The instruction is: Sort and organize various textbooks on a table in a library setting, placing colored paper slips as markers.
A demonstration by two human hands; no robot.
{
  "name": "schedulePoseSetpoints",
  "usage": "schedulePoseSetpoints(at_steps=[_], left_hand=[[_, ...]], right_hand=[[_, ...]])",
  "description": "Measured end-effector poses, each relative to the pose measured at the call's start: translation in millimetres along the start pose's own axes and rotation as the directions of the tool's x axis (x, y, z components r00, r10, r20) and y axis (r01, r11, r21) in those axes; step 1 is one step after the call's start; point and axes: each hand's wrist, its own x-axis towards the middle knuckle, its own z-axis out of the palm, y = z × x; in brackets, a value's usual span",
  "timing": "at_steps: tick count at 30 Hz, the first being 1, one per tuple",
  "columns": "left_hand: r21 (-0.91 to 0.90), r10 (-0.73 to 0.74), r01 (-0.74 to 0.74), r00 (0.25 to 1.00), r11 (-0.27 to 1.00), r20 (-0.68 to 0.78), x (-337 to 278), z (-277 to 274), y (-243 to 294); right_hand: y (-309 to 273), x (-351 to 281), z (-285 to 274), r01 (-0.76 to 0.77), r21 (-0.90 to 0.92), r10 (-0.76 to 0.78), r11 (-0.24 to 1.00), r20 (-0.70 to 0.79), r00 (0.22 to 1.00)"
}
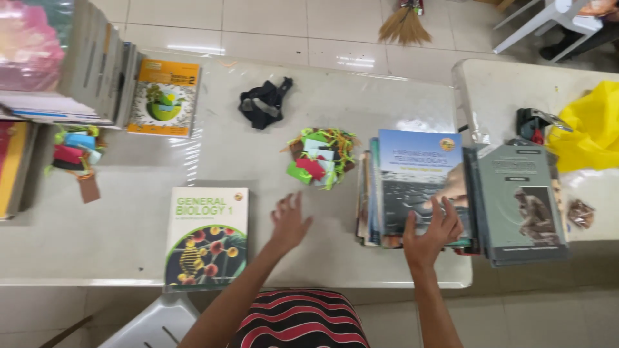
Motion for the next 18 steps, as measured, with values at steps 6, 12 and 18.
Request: schedulePoseSetpoints(at_steps=[6, 12, 18], left_hand=[[0.096, -0.368, 0.387, 0.914, 0.917, -0.174, -21.7, -54.9, -217.9], [-0.25, -0.471, 0.441, 0.879, 0.862, -0.071, -93.7, -100.8, -291.3], [-0.235, -0.291, 0.253, 0.945, 0.939, -0.149, -108.7, -72.5, -302.6]], right_hand=[[-162.1, -83.7, 96.4, 0.039, 0.353, -0.126, 0.935, 0.228, 0.965], [-237.6, -212.4, 218.8, -0.375, 0.388, -0.085, 0.842, 0.781, 0.618], [-267.0, -239.9, 239.6, -0.468, 0.177, 0.148, 0.866, 0.802, 0.578]])
